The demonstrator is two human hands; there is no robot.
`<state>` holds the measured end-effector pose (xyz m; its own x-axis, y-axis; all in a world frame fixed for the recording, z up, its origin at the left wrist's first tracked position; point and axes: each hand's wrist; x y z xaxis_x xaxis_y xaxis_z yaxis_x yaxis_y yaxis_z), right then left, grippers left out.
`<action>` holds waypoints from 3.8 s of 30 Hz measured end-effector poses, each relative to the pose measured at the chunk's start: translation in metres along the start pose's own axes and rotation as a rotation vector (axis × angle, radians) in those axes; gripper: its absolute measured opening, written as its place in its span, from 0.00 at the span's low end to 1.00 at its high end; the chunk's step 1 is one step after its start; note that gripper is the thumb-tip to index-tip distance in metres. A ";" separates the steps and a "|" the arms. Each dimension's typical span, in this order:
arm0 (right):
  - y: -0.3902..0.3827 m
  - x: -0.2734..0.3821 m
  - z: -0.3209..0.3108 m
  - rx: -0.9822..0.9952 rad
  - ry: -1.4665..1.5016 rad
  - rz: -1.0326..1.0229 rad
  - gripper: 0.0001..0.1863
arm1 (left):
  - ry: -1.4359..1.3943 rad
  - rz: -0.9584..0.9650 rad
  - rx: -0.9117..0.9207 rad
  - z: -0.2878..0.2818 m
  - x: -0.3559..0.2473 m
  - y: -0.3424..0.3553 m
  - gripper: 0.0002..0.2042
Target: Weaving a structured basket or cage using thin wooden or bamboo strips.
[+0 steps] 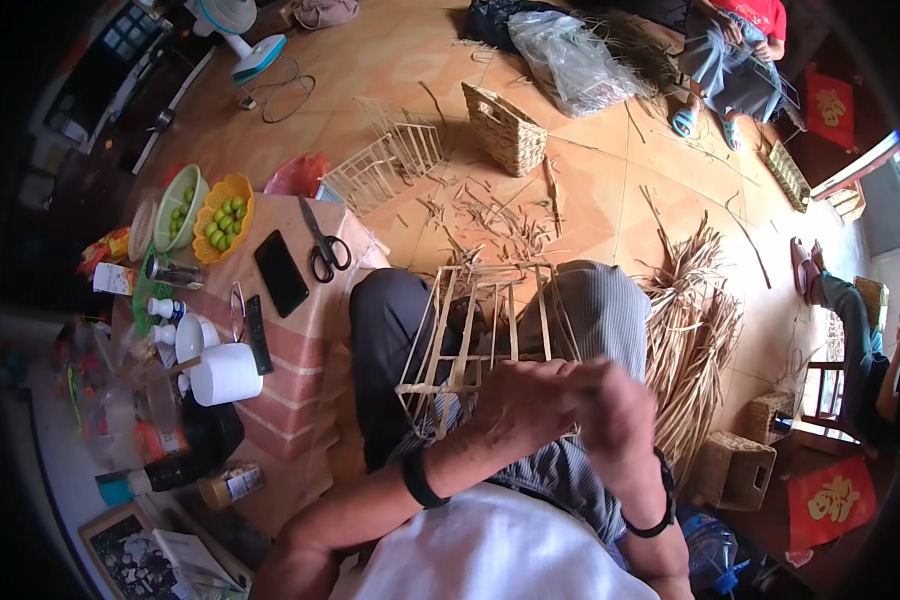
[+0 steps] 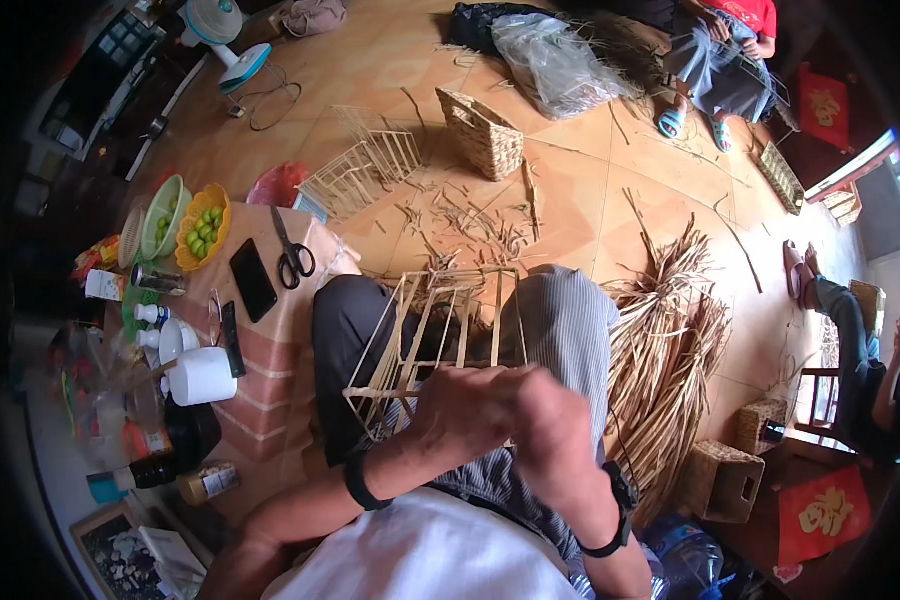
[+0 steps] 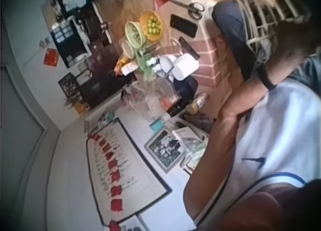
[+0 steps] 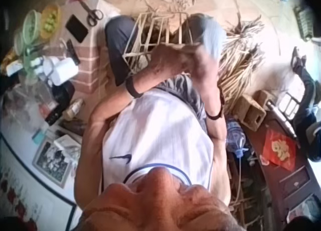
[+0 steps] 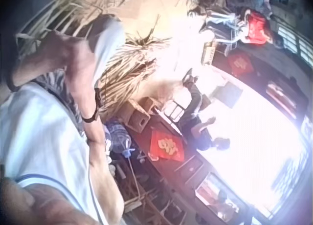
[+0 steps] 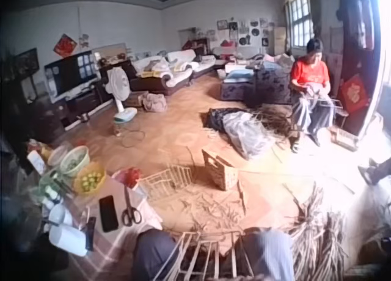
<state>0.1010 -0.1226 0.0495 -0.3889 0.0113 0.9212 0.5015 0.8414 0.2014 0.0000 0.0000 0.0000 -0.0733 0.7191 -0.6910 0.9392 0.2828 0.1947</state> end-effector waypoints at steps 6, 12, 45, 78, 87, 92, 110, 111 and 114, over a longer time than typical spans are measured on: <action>-0.012 0.009 -0.003 0.157 -0.333 -0.224 0.13 | 0.040 0.006 -0.098 0.006 -0.006 0.006 0.19; -0.008 0.005 -0.002 0.168 -0.366 -0.325 0.12 | 0.008 -0.043 -0.118 0.007 -0.011 0.008 0.17; -0.011 -0.032 -0.003 -0.178 0.200 0.568 0.08 | -0.822 -0.583 -0.311 -0.100 0.071 -0.102 0.11; 0.025 -0.085 -0.020 -0.239 0.429 0.695 0.10 | -0.374 -0.293 -0.279 -0.094 0.076 -0.059 0.10; 0.002 -0.110 -0.057 -0.163 0.580 0.603 0.14 | -0.664 -0.393 -0.504 -0.089 0.099 -0.075 0.13; -0.060 -0.183 -0.159 -0.579 0.231 0.639 0.12 | -0.390 -0.499 -0.668 -0.084 0.128 -0.084 0.12; -0.235 -0.422 -0.044 -0.375 -0.004 1.282 0.13 | 0.043 -0.398 -0.435 -0.071 0.159 -0.083 0.34; -0.230 -0.426 -0.038 -0.360 -0.006 1.280 0.13 | 0.059 -0.402 -0.390 -0.073 0.161 -0.086 0.35; -0.218 -0.430 -0.024 -0.116 -0.434 0.986 0.21 | 0.170 -0.372 -0.435 -0.074 0.167 -0.092 0.35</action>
<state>0.1776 -0.3240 -0.3824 -0.0035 0.8643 0.5029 0.8046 0.3011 -0.5119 -0.1239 0.1411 -0.0822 -0.4578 0.6033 -0.6530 0.6193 0.7434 0.2526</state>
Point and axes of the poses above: each hand's wrist, its own y-axis towards the middle knuckle, its own z-axis out of the palm, x = y × z, and after that the axes turned 4 degrees about -y, right-handed
